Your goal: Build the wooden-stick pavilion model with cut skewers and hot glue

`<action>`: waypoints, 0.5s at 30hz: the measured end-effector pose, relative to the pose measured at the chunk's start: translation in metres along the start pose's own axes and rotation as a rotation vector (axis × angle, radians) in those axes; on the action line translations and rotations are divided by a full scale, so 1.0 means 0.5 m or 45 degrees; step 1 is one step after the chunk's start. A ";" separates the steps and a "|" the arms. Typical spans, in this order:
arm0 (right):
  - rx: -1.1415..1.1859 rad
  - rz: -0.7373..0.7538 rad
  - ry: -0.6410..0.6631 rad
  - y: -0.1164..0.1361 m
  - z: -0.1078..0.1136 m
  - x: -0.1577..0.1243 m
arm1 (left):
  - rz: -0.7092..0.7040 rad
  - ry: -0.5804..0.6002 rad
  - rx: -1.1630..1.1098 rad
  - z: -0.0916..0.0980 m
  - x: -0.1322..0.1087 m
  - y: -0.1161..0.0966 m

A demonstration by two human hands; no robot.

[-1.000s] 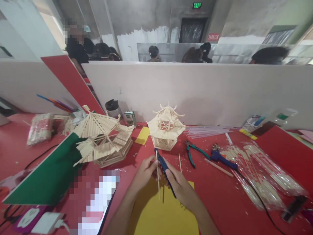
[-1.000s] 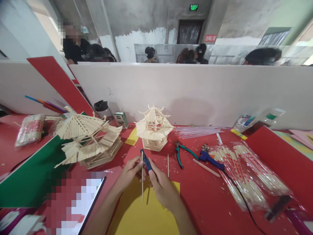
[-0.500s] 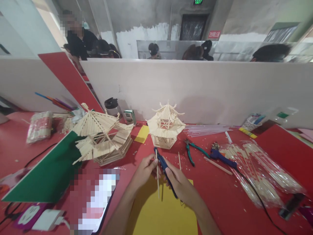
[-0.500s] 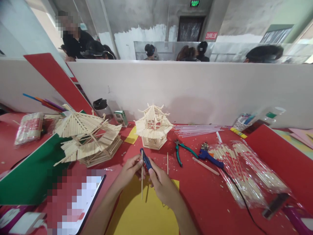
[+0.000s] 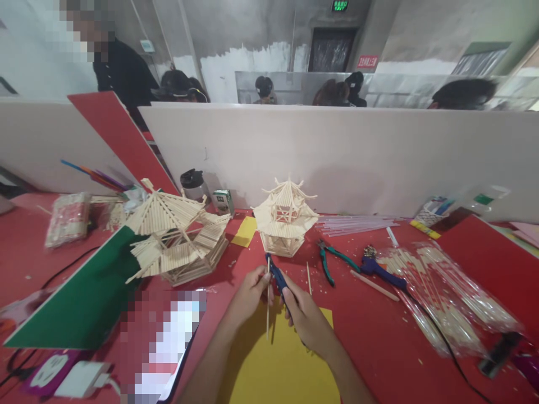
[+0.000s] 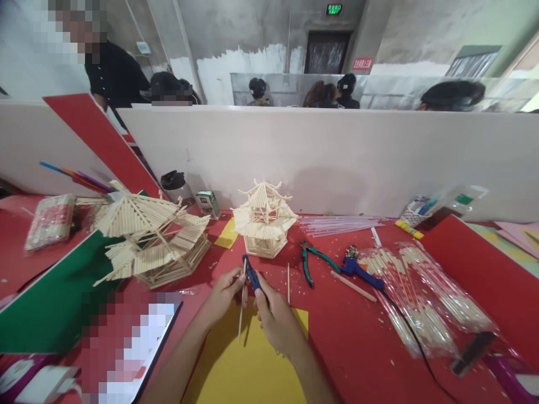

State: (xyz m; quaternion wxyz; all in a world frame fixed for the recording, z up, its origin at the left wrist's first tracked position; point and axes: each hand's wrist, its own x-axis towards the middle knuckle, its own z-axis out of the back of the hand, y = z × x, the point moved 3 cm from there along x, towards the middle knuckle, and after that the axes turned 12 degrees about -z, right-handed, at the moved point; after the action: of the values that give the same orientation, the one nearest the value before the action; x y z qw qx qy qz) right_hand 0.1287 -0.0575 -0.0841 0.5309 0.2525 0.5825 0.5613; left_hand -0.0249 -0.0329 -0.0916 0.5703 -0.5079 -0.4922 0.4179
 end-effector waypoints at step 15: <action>0.112 0.060 0.133 0.008 0.004 0.004 | 0.059 -0.025 -0.181 -0.006 -0.001 -0.004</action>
State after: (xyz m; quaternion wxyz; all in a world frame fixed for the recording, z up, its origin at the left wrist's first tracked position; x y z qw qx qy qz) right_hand 0.1287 -0.0537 -0.0805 0.4749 0.2594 0.6274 0.5600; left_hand -0.0221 -0.0340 -0.0899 0.5181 -0.5542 -0.5143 0.3999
